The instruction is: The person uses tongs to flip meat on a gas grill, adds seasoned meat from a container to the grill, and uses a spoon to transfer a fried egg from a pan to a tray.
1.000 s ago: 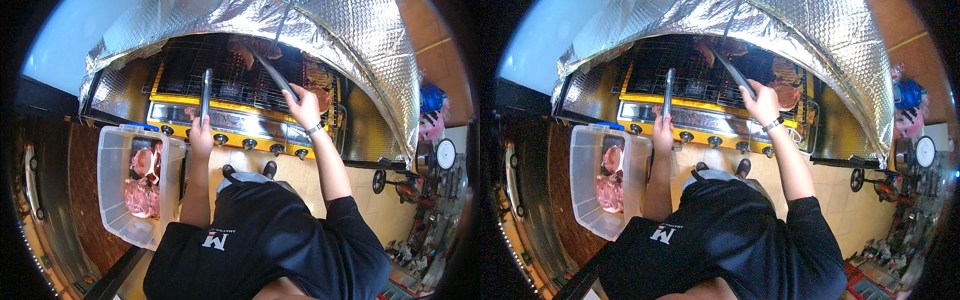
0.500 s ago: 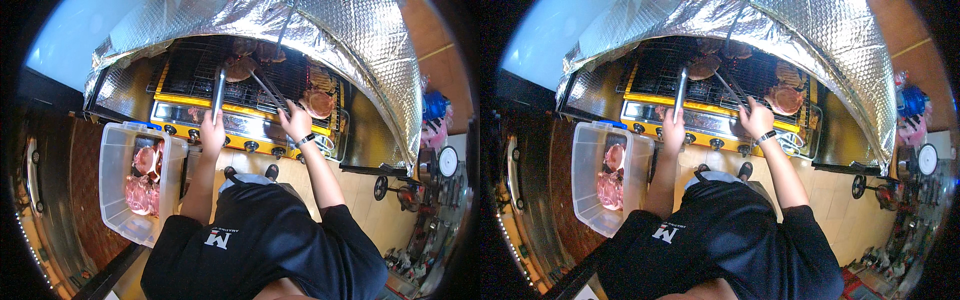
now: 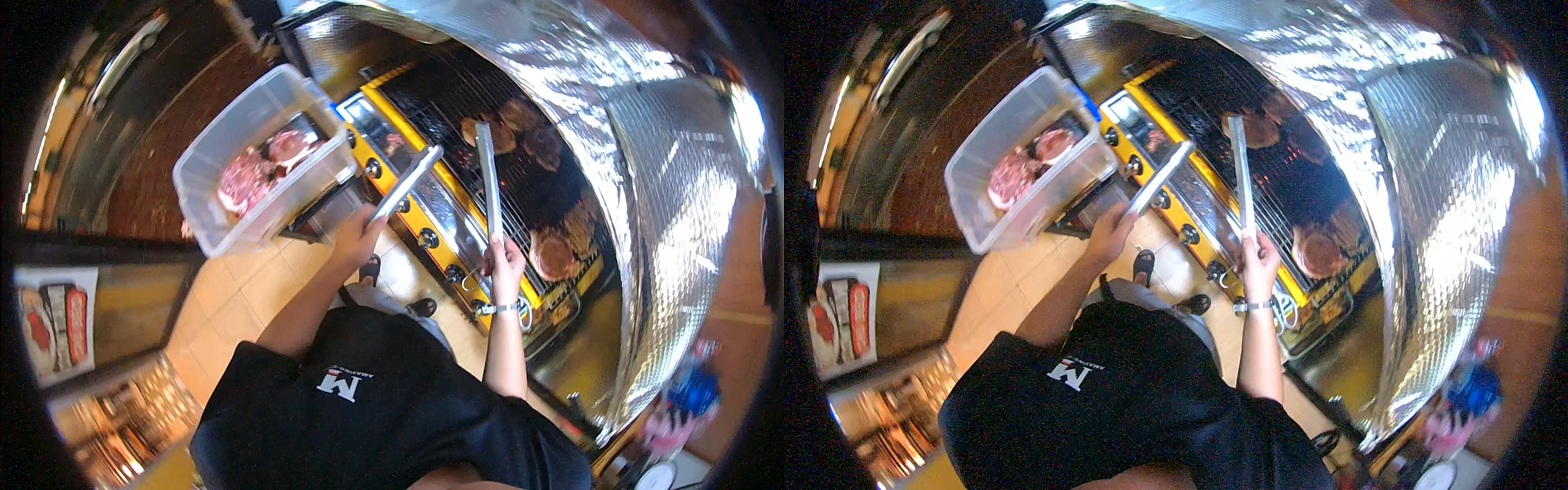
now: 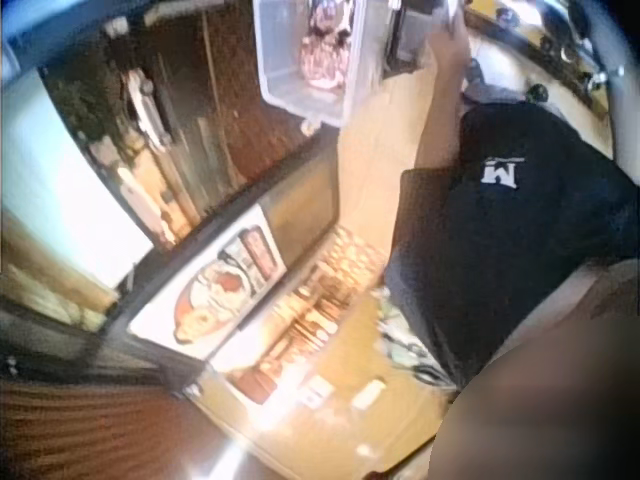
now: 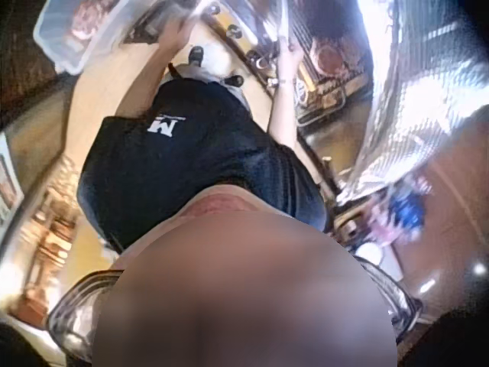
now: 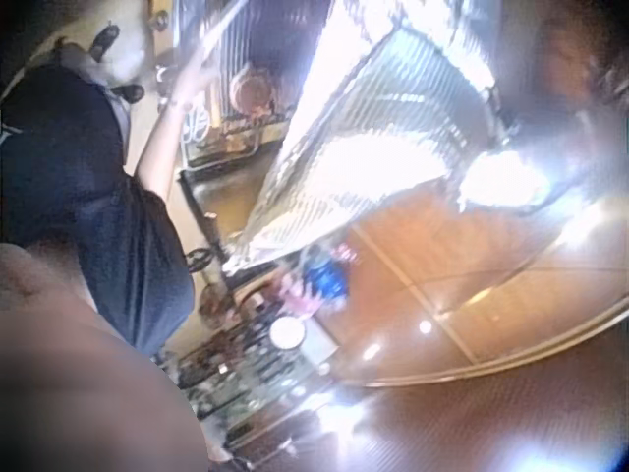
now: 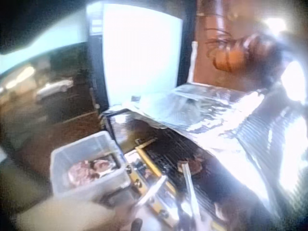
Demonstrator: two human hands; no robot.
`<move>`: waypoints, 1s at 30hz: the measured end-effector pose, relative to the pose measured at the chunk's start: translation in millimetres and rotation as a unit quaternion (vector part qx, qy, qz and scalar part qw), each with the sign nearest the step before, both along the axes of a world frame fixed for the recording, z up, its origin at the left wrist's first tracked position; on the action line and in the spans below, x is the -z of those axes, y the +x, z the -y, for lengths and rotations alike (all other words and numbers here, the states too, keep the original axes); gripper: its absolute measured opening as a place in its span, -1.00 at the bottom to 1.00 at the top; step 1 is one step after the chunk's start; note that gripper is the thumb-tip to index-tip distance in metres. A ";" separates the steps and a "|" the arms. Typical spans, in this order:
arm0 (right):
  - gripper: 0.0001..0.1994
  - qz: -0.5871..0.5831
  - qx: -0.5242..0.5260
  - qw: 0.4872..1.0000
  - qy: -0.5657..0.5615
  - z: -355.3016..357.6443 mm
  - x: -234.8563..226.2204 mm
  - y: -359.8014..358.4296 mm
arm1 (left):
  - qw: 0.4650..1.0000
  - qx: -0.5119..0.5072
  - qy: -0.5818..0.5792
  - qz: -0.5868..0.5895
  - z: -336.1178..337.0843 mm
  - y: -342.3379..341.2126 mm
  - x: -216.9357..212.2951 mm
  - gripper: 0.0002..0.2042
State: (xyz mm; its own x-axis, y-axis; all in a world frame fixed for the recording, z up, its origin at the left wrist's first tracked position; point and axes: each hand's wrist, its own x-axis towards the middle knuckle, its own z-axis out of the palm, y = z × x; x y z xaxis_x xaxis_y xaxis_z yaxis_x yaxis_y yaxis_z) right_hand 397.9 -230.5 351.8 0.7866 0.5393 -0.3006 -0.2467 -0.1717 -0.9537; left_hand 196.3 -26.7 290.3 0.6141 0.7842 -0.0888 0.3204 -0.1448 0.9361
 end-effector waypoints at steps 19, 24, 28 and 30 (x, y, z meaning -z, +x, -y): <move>-0.79 0.674 -0.468 0.480 -0.310 -343.4 -127.5 -141.8 | 0.906 -0.317 -0.048 0.277 -139.9 -245.5 -124.2 -0.81; -0.83 0.687 -0.457 0.450 -0.341 -392.9 -79.1 -155.0 | 0.892 -0.335 -0.080 0.292 -178.7 -267.9 -123.1 -0.83; -0.79 0.688 -0.427 0.474 -0.346 -393.3 -74.3 -142.3 | 0.905 -0.327 -0.097 0.253 -199.6 -273.9 -124.0 -0.82; -0.78 0.683 -0.430 0.470 -0.357 -387.5 -74.0 -149.4 | 0.925 -0.297 -0.097 0.217 -206.5 -274.5 -124.8 -0.82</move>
State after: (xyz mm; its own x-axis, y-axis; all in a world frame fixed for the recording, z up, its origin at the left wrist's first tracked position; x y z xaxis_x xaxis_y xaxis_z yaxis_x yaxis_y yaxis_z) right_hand 248.5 157.0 425.8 0.0903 0.9799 -0.1778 0.9659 -0.0426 0.2554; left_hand -78.2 179.8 415.1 0.0908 0.9898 -0.1102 -0.1223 0.1209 0.9851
